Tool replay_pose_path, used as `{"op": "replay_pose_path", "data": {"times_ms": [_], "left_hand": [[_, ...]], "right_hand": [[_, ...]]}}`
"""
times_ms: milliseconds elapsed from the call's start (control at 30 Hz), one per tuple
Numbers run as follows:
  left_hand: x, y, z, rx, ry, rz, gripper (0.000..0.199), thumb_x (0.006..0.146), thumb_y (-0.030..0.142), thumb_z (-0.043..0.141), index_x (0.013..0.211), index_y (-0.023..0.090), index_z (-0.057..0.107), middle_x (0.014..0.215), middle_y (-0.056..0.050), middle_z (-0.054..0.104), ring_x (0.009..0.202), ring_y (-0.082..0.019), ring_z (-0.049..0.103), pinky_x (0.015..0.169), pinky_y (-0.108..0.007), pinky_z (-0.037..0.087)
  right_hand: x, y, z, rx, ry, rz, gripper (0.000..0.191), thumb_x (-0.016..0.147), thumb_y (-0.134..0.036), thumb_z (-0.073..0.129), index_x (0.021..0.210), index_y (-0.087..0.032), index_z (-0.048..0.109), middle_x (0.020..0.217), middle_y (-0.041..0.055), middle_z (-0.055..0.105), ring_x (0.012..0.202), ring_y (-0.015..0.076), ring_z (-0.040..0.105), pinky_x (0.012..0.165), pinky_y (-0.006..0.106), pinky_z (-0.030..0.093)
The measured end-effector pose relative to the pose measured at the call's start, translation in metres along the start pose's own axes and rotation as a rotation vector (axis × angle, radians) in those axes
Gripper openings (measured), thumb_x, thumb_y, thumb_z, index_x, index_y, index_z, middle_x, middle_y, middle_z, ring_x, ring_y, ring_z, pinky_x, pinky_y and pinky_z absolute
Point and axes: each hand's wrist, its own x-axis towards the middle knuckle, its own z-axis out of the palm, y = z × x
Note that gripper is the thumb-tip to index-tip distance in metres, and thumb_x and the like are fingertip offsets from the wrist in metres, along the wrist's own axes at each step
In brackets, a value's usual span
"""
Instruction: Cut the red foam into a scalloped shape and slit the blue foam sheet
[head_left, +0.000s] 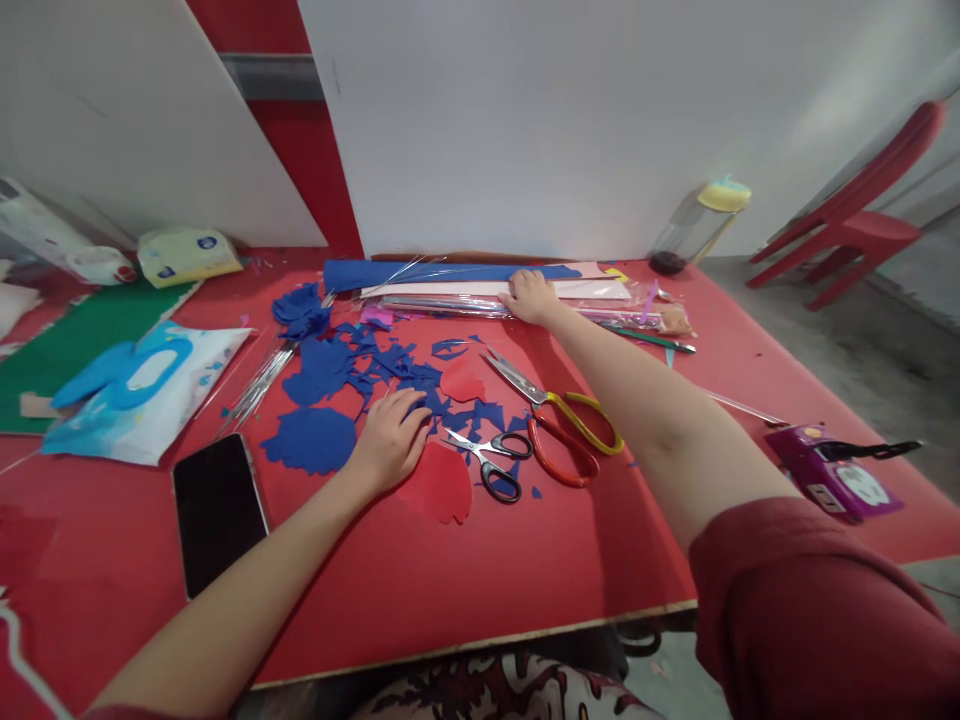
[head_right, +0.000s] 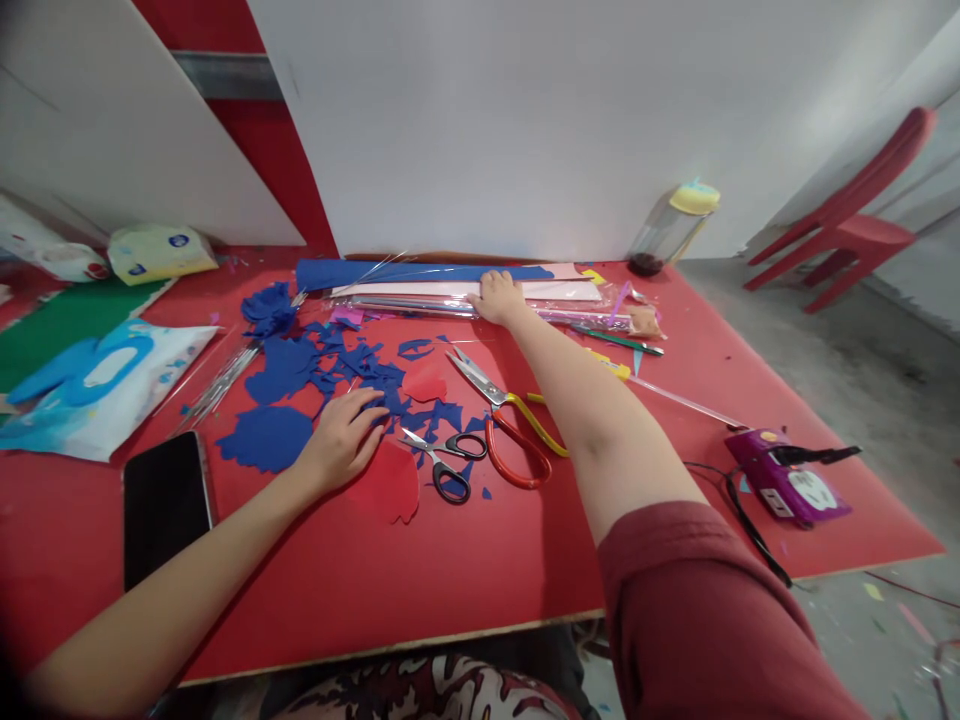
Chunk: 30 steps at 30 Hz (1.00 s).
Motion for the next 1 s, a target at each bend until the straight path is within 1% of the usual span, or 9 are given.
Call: {"op": "replay_pose_path", "data": {"times_ms": [200,433,567,633,733,833,933,1000], "left_hand": [[0.001,0.000,-0.001,-0.032,-0.015,0.007,0.022,0.085,0.020,0.042,0.094,0.014,0.062,0.109,-0.015,0.062,0.109,-0.028,0.054,0.091,-0.044,0.043],[-0.002,-0.003,0.003,-0.040,0.024,0.036,0.021,0.086,0.019,0.043,0.093,0.014,0.062,0.108,-0.015,0.062,0.108,-0.027,0.054,0.090,-0.044,0.042],[-0.002,-0.004,0.005,-0.030,0.031,0.052,0.021,0.085,0.018,0.044,0.093,0.014,0.062,0.107,-0.014,0.063,0.108,-0.027,0.054,0.090,-0.042,0.042],[-0.002,-0.004,0.005,-0.033,0.026,0.048,0.021,0.085,0.018,0.043,0.093,0.014,0.062,0.108,-0.014,0.063,0.108,-0.027,0.053,0.090,-0.043,0.042],[-0.002,-0.004,0.004,-0.030,0.029,0.051,0.021,0.086,0.018,0.042,0.093,0.014,0.062,0.107,-0.014,0.063,0.107,-0.027,0.054,0.089,-0.043,0.042],[-0.002,-0.004,0.004,-0.012,0.040,0.062,0.020,0.086,0.018,0.041,0.092,0.015,0.061,0.105,-0.012,0.063,0.106,-0.026,0.054,0.089,-0.041,0.042],[-0.002,-0.004,0.004,-0.007,0.030,0.060,0.020,0.087,0.018,0.041,0.092,0.015,0.060,0.106,-0.011,0.063,0.107,-0.025,0.053,0.090,-0.040,0.042],[-0.002,-0.005,0.005,-0.010,0.023,0.057,0.020,0.087,0.018,0.041,0.092,0.015,0.060,0.106,-0.011,0.063,0.108,-0.025,0.053,0.090,-0.040,0.041]], "right_hand": [[0.003,0.004,0.003,-0.025,0.012,-0.018,0.050,0.087,-0.044,0.036,0.119,-0.007,0.047,0.134,0.0197,0.042,0.122,0.0339,0.035,0.098,0.050,0.030],[0.008,0.005,0.006,-0.033,0.035,-0.016,0.043,0.087,-0.042,0.039,0.112,-0.010,0.052,0.122,0.0180,0.053,0.117,0.0344,0.040,0.094,0.050,0.033],[0.008,0.005,0.009,-0.021,0.067,-0.051,0.040,0.088,-0.038,0.039,0.111,-0.011,0.056,0.131,0.0172,0.048,0.118,0.0337,0.039,0.094,0.049,0.033],[0.007,0.006,0.008,-0.010,0.095,-0.065,0.037,0.088,-0.033,0.038,0.112,-0.011,0.056,0.132,0.0171,0.048,0.117,0.0337,0.040,0.093,0.050,0.033],[0.006,0.007,0.004,0.010,0.153,-0.087,0.035,0.087,-0.020,0.034,0.113,-0.011,0.057,0.128,0.0164,0.053,0.115,0.0321,0.041,0.091,0.050,0.032],[0.005,0.007,-0.004,0.036,0.214,-0.104,0.038,0.086,-0.011,0.030,0.111,-0.012,0.059,0.124,0.0149,0.056,0.114,0.0303,0.043,0.090,0.048,0.031],[0.002,0.002,-0.012,0.075,0.273,-0.110,0.041,0.086,-0.009,0.026,0.107,-0.012,0.062,0.120,0.0140,0.058,0.112,0.0298,0.045,0.091,0.048,0.030],[0.000,-0.004,-0.017,0.120,0.291,-0.129,0.040,0.087,-0.011,0.028,0.106,-0.013,0.063,0.119,0.0129,0.059,0.113,0.0285,0.046,0.093,0.047,0.031]]}}
